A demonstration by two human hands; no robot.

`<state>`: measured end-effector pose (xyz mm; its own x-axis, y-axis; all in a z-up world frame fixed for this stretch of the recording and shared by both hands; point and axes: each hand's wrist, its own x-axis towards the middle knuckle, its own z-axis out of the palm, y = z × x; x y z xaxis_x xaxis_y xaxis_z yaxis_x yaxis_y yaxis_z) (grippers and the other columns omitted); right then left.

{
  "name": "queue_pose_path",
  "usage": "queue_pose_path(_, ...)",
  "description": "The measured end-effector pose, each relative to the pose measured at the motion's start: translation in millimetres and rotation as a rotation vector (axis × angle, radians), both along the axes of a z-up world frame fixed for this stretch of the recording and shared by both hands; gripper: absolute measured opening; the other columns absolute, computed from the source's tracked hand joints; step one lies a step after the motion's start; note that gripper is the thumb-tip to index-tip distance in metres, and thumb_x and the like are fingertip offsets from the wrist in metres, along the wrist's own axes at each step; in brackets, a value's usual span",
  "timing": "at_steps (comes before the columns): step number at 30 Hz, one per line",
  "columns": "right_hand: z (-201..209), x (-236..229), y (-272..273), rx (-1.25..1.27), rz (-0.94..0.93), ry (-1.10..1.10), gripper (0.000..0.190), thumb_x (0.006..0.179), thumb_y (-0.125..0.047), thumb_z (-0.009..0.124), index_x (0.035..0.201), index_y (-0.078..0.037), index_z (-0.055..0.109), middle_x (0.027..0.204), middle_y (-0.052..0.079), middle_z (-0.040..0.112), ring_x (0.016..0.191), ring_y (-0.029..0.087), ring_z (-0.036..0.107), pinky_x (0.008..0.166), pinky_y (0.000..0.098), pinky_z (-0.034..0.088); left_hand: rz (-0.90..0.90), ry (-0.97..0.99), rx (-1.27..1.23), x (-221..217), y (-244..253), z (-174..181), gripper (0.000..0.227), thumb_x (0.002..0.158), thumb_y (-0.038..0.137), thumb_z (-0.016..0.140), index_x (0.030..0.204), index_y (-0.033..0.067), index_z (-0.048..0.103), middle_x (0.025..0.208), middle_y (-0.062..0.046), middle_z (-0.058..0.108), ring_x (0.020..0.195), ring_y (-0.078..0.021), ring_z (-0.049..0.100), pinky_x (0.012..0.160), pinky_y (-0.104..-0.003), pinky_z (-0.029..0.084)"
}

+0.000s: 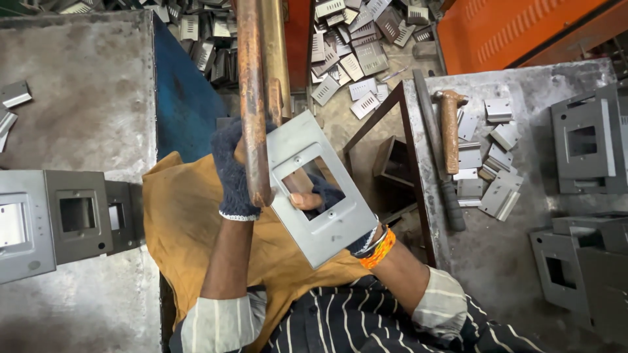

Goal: The person repeatedly picks up a metal casing and a small rectangular component, inserts the component into the casing, and places the assembled unit on a nearby table. The person wears gloves and works in a repetitive cycle.

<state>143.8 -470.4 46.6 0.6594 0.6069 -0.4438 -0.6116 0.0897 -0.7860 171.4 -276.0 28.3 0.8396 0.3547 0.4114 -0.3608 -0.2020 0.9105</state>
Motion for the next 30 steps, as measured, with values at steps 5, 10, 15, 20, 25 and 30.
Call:
queue_pose_path(5,8,-1,0,0.039,-0.010,0.004,0.066,0.084,-0.032,0.077,0.142,-0.006,0.058,0.108,0.001,0.067,0.092,0.007,0.062,0.075,0.0218,0.050,0.029,-0.028,0.067,-1,-3,5,0.027,0.099,0.019,0.062,0.085,-0.0038,0.064,0.072,-0.002,0.057,0.070,-0.0089,0.051,0.064,-0.032,0.042)
queue_pose_path(10,14,1,-1,-0.043,-0.007,0.038,0.068,0.083,-0.031,0.077,0.143,-0.006,0.057,0.104,0.001,0.068,0.087,0.008,0.062,0.070,0.0219,0.050,-0.026,-0.005,-0.051,-3,-6,14,0.029,0.100,0.021,0.060,0.085,-0.0042,0.064,0.072,-0.003,0.056,0.070,-0.0076,0.050,0.063,-0.030,0.041)
queue_pose_path(15,12,3,-3,-0.059,-0.010,0.060,0.073,0.081,-0.032,0.078,0.146,-0.006,0.057,0.098,0.001,0.070,0.081,0.007,0.062,0.066,0.0204,0.049,0.001,-0.003,-0.012,-2,-5,7,0.029,0.099,0.020,0.061,0.083,-0.0041,0.062,0.071,-0.003,0.054,0.069,-0.0081,0.048,0.062,-0.031,0.040)
queue_pose_path(20,-13,5,-9,-0.185,0.028,0.000,0.058,0.085,-0.037,0.081,0.121,0.006,0.067,0.089,0.003,0.065,0.076,0.011,0.060,0.062,0.0234,0.046,0.059,-0.003,0.111,-4,-5,3,0.023,0.096,0.017,0.061,0.087,-0.0039,0.063,0.071,-0.007,0.055,0.068,-0.0094,0.049,0.063,-0.033,0.041)
queue_pose_path(25,-3,6,-7,-0.152,-0.002,0.018,0.044,0.079,-0.033,0.082,0.109,-0.003,0.069,0.082,-0.001,0.066,0.070,0.008,0.060,0.059,0.0227,0.046,0.051,-0.036,0.128,-5,-5,5,0.025,0.096,0.019,0.063,0.090,-0.0055,0.062,0.075,-0.009,0.057,0.072,-0.0104,0.051,0.066,-0.033,0.044)
queue_pose_path(30,-10,6,-8,-0.072,-0.036,0.043,0.035,0.078,-0.024,0.085,0.101,-0.005,0.068,0.074,-0.002,0.063,0.064,0.010,0.059,0.054,0.0256,0.045,0.062,0.078,0.018,-9,-7,-1,0.031,0.101,0.022,0.058,0.087,-0.0044,0.065,0.070,-0.004,0.057,0.067,-0.0078,0.049,0.062,-0.031,0.042)
